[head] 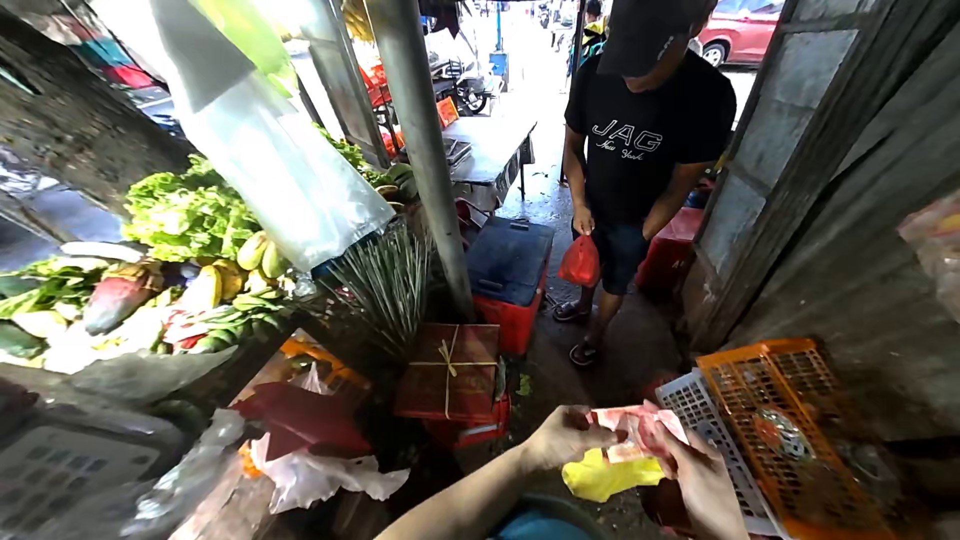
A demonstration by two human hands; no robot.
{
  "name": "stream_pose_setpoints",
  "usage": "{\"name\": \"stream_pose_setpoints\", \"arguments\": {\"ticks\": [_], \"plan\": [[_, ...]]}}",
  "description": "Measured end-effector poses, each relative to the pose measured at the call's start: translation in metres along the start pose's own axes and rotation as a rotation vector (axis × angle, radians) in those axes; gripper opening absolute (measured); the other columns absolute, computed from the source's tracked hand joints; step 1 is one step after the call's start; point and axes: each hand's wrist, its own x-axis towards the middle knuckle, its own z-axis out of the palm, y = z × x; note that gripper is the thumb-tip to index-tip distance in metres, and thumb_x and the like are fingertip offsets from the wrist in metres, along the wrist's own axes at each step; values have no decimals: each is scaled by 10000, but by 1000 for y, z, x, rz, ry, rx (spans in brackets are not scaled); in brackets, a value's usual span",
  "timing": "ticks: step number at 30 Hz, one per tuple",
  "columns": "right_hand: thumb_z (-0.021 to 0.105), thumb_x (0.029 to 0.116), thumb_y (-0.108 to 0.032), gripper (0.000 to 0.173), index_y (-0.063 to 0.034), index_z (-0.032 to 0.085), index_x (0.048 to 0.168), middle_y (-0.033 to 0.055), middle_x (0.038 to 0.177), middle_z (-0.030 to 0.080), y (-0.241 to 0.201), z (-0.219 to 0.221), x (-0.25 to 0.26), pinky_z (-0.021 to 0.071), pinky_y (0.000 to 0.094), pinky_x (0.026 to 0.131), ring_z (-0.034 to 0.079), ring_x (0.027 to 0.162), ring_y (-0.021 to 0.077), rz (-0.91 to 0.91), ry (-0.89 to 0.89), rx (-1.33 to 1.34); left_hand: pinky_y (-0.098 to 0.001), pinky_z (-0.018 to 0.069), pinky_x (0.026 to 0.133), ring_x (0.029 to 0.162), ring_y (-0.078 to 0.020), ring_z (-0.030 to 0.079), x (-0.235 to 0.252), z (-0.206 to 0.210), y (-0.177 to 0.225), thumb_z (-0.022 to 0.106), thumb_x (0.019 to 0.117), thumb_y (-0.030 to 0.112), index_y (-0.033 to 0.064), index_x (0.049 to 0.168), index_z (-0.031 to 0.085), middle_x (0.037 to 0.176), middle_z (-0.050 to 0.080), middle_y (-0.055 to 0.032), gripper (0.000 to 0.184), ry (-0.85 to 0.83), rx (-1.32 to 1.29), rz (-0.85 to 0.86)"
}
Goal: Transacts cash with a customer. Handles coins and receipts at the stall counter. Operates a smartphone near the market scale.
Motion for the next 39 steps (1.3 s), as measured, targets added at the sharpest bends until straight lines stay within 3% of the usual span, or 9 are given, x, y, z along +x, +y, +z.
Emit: {"name": "stream_pose_setpoints", "arguments": {"ticks": [3, 8, 12, 16, 22, 27, 28, 32, 39], "plan": [[540, 1022, -79, 250, -31, 760, 1132, 7, 802, 724, -9, -3, 1, 432, 182, 477, 507, 511, 26, 34, 61, 46, -154, 330, 441, 474, 16, 400, -1, 0, 0, 636, 1014, 182, 112, 986, 674, 672, 571, 73, 84, -4, -6, -2], [543, 972, -68, 223, -57, 757, 910, -16, 738, 705, -14, -5, -1, 491, 195, 534, 582, 571, 36, 15, 113, 52, -171, 421, 512, 547, 9, 512, -1, 4, 0, 605, 1037, 235, 100, 1058, 707, 733, 652, 65, 171, 102, -7, -8], [512, 960, -47, 236, -17, 746, 969, 55, 913, 767, -11, -8, -3, 612, 268, 749, 723, 814, 108, -20, 57, 154, -169, 394, 489, 548, -3, 492, -1, 4, 1, 600, 1041, 278, 125, 1087, 644, 787, 635, 45, 166, 94, 1, -40], [564, 1008, -72, 214, 12, 741, 1093, 81, 1040, 775, -4, -12, -5, 623, 307, 857, 743, 935, 143, -55, 30, 192, -167, 368, 483, 544, 1, 452, -4, 6, 0, 596, 1039, 281, 117, 1149, 682, 825, 624, 50, 215, -58, 122, -86], [563, 1042, -117, 266, 4, 701, 1234, 56, 1038, 770, -4, -13, -5, 621, 253, 804, 736, 890, 94, 4, 114, 147, -179, 371, 494, 547, -12, 449, -1, 7, 3, 556, 1061, 224, 99, 1066, 691, 764, 594, 54, 184, 37, 60, -66], [561, 1038, -73, 283, -6, 693, 1279, 57, 1101, 744, 0, -8, -4, 496, 173, 541, 599, 642, 40, -43, 100, 94, -158, 315, 446, 495, -6, 375, -3, 6, 0, 530, 1069, 355, 189, 1215, 560, 741, 512, 62, 223, -60, -54, -140], [552, 1037, -64, 285, -7, 697, 1275, 61, 1116, 743, 0, -7, -4, 489, 172, 536, 592, 637, 39, -57, 85, 76, -156, 311, 436, 483, -4, 363, -5, 6, -1, 549, 1060, 352, 185, 1237, 564, 742, 512, 61, 244, -93, -45, -152], [560, 1027, -63, 283, 0, 705, 1262, 62, 1032, 750, -3, -4, -5, 520, 176, 566, 618, 646, 48, -82, 53, 47, -156, 320, 422, 466, 11, 402, -6, 5, -3, 696, 978, 218, 110, 1049, 707, 742, 633, 43, 130, -30, 1, -97], [611, 998, -64, 262, -3, 734, 1221, 65, 1100, 771, 1, -6, -4, 584, 194, 707, 717, 849, 72, -83, 68, 10, -157, 292, 412, 452, 9, 366, -6, -1, -4, 613, 1014, 124, 96, 973, 707, 646, 554, 65, 107, 40, -92, -51]]}}
